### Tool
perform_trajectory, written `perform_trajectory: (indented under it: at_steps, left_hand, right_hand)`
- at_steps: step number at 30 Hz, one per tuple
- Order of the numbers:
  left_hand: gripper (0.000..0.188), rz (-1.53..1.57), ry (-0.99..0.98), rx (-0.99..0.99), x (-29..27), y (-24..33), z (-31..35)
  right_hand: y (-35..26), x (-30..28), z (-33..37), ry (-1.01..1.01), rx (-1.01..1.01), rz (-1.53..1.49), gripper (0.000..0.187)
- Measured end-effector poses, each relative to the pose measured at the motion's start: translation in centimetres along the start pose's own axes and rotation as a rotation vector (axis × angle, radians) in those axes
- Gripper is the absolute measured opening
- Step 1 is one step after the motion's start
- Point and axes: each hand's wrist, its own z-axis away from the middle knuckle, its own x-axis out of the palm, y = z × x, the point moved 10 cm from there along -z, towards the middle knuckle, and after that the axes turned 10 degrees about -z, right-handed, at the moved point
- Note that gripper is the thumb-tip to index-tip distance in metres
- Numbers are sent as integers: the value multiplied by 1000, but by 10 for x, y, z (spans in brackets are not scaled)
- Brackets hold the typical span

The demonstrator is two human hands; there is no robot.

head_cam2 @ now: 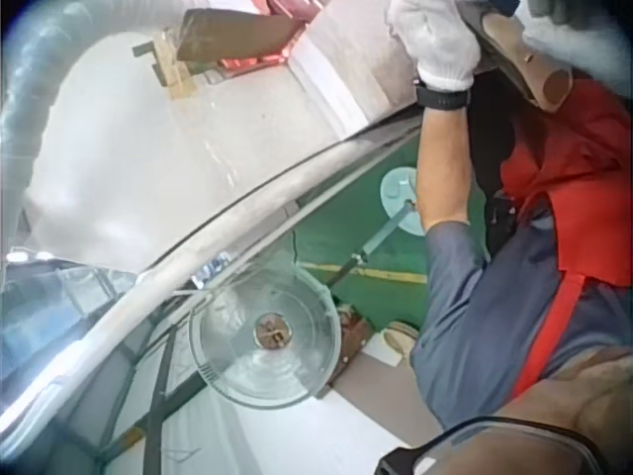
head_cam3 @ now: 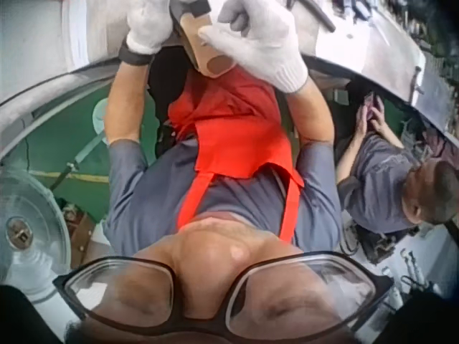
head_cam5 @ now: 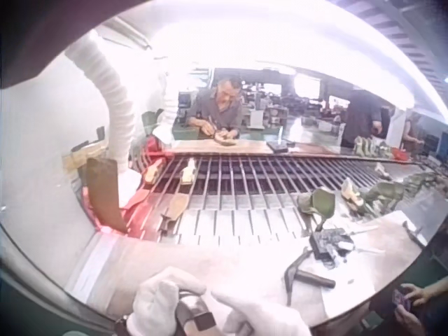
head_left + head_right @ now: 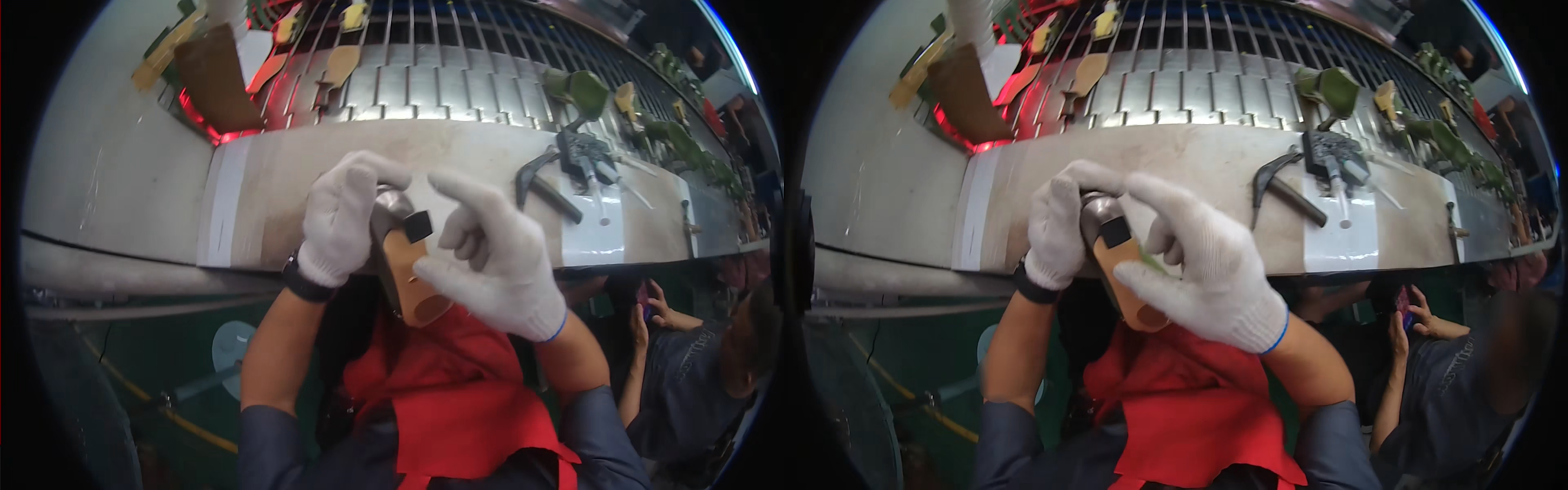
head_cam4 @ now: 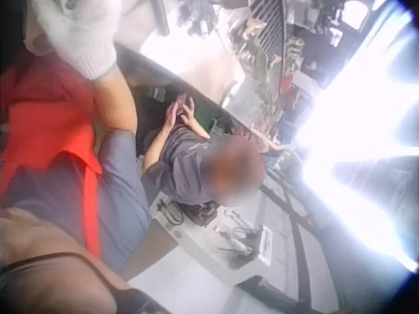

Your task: The person hammers the edge of the sole on a heeled shoe and then presses a new outsole onto the bottom of the shoe by hand.

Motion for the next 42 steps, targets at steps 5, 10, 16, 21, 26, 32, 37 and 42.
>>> perform_trajectory:
  at_steps: [5,10,16,21,26,32,37,42]
  left_hand:
    - [72,39,22,7,-12,-10,12]
    - [97,34,39,-17,-20,-13,21]
    - [127,-12,71,-151,-21,-18,24]
    - [128,-16,82,-176,-24,-21,24]
    - [127,-6,93,-150,-26,-20,24]
    - [105,66,102,-40,-31,-15,25]
    - [38,147,20,-175,-33,-26,21]
    - [33,494,36,-499,-51,-83,26]
  right_hand:
    - [-29,38,-23,-247,-323,289,55]
    - [-53,57,20,-332,-663,509,55]
    - [-33,66,11,-264,-676,525,63]
    - [-26,68,7,-246,-674,470,65]
    - [-22,73,3,-279,-670,459,65]
    - [-23,76,2,-230,-713,487,65]
    - [-20,84,-19,-189,-739,502,51]
    - [32,73,-68,-128,-293,83,20]
